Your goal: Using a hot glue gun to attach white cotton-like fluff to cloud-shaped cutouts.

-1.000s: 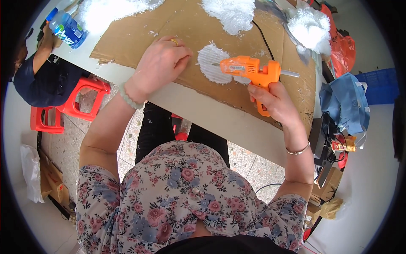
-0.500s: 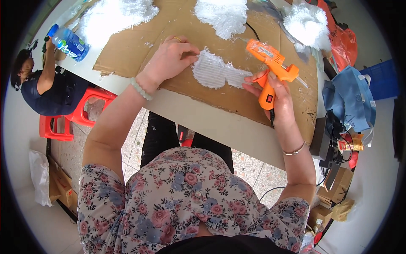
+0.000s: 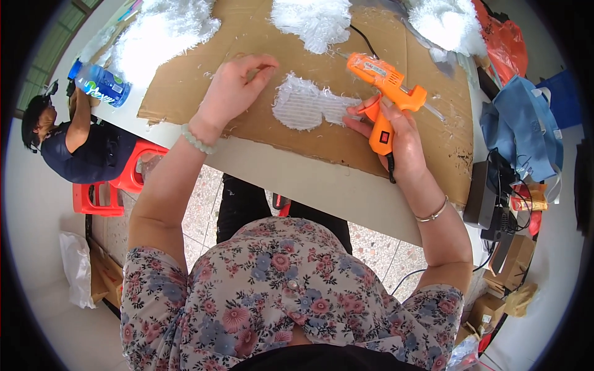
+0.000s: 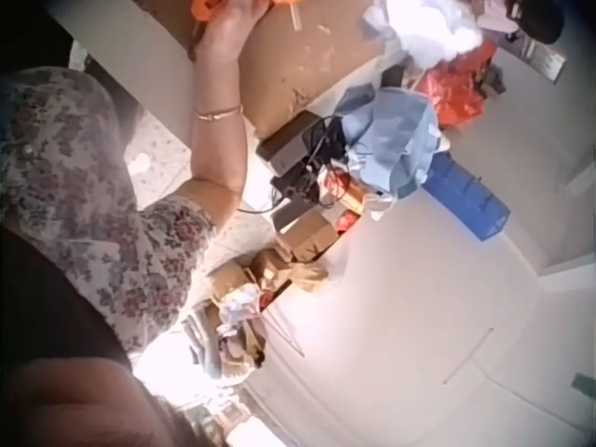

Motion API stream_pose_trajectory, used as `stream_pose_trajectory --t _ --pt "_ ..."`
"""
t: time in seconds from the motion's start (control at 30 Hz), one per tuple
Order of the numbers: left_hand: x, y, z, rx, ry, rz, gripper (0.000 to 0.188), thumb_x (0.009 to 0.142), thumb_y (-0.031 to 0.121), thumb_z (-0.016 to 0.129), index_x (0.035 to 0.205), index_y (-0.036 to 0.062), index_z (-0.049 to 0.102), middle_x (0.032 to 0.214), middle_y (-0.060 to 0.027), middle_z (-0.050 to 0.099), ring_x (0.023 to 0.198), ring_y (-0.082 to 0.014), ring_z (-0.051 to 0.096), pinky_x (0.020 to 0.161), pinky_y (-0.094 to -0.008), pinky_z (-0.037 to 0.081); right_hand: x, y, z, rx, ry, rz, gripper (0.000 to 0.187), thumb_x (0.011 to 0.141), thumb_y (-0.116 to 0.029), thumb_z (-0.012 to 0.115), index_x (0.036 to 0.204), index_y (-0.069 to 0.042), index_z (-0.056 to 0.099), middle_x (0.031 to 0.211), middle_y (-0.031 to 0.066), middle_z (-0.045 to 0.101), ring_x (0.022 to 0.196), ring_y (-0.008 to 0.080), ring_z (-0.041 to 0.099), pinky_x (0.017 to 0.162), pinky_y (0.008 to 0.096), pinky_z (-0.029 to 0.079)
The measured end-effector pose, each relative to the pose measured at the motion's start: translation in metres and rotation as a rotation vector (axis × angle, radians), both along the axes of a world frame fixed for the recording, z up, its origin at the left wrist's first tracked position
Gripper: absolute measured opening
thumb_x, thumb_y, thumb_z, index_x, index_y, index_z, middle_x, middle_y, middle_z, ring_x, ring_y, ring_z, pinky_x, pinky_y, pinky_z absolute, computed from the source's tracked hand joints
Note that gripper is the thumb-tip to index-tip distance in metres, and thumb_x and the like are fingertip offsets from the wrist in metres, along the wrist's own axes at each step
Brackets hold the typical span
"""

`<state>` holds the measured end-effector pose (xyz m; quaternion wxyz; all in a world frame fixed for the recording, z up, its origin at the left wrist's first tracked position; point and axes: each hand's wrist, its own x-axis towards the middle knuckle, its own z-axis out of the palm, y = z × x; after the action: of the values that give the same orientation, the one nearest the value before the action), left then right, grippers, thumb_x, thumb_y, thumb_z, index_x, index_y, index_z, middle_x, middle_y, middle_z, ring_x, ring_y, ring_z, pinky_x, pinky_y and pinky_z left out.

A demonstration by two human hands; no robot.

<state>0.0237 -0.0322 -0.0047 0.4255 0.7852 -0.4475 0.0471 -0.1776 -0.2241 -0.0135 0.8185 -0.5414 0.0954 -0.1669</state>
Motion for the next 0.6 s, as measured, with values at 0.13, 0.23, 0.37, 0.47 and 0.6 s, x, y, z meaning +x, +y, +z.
stream_pose_trajectory --t 0.13,0.23,0.37,0.47,0.6 --pt "0.005 -0.011 -0.009 0.023 -0.029 -0.068 0.009 0.083 0.011 0.062 0.088 0.0055 0.068 0.083 -0.0091 0.065 0.077 -0.024 0.06 0.07 -0.0334 0.05 0.001 0.001 -0.005 0.009 0.006 0.011 0.03 0.096 -0.027 0.042 0.105 0.001 0.049 0.099 0.0122 0.055 0.102 0.0255 0.057 0.094 0.0447 0.048" --pt "0.003 -0.018 -0.007 0.18 -0.327 -0.199 0.01 0.084 0.01 0.062 0.088 0.0042 0.068 0.083 -0.0091 0.065 0.077 -0.0237 0.06 0.069 -0.032 0.05 0.002 0.003 -0.003 0.019 0.01 0.005 0.031 0.096 -0.028 0.041 0.104 0.001 0.049 0.098 0.0125 0.055 0.101 0.0244 0.056 0.094 0.0454 0.048" --pt "0.007 -0.014 0.018 0.087 -0.266 -0.201 0.008 0.08 0.007 0.064 0.086 0.0037 0.068 0.085 -0.0093 0.064 0.081 -0.0242 0.06 0.071 -0.0332 0.05 0.002 0.003 -0.004 0.013 0.019 -0.002 0.031 0.096 -0.028 0.041 0.103 0.0 0.05 0.099 0.0116 0.056 0.102 0.0267 0.059 0.09 0.0385 0.051" --pt "0.011 0.009 0.019 -0.001 -0.021 -0.041 0.008 0.077 0.006 0.065 0.084 0.0042 0.068 0.085 -0.0099 0.064 0.082 -0.0259 0.059 0.073 -0.0355 0.049 0.0 0.004 0.001 -0.015 0.045 0.019 0.031 0.096 -0.029 0.041 0.102 0.0 0.051 0.1 0.0112 0.057 0.102 0.0287 0.061 0.079 0.0312 0.053" --pt "-0.012 0.031 0.006 0.155 -0.308 -0.103 0.009 0.074 0.004 0.067 0.083 0.004 0.067 0.085 -0.0101 0.064 0.08 -0.0285 0.058 0.075 -0.0372 0.049 0.005 0.007 -0.009 -0.021 0.035 -0.057 0.034 0.095 -0.033 0.042 0.101 -0.001 0.052 0.1 0.0124 0.058 0.101 0.0303 0.063 0.051 0.0205 0.05"
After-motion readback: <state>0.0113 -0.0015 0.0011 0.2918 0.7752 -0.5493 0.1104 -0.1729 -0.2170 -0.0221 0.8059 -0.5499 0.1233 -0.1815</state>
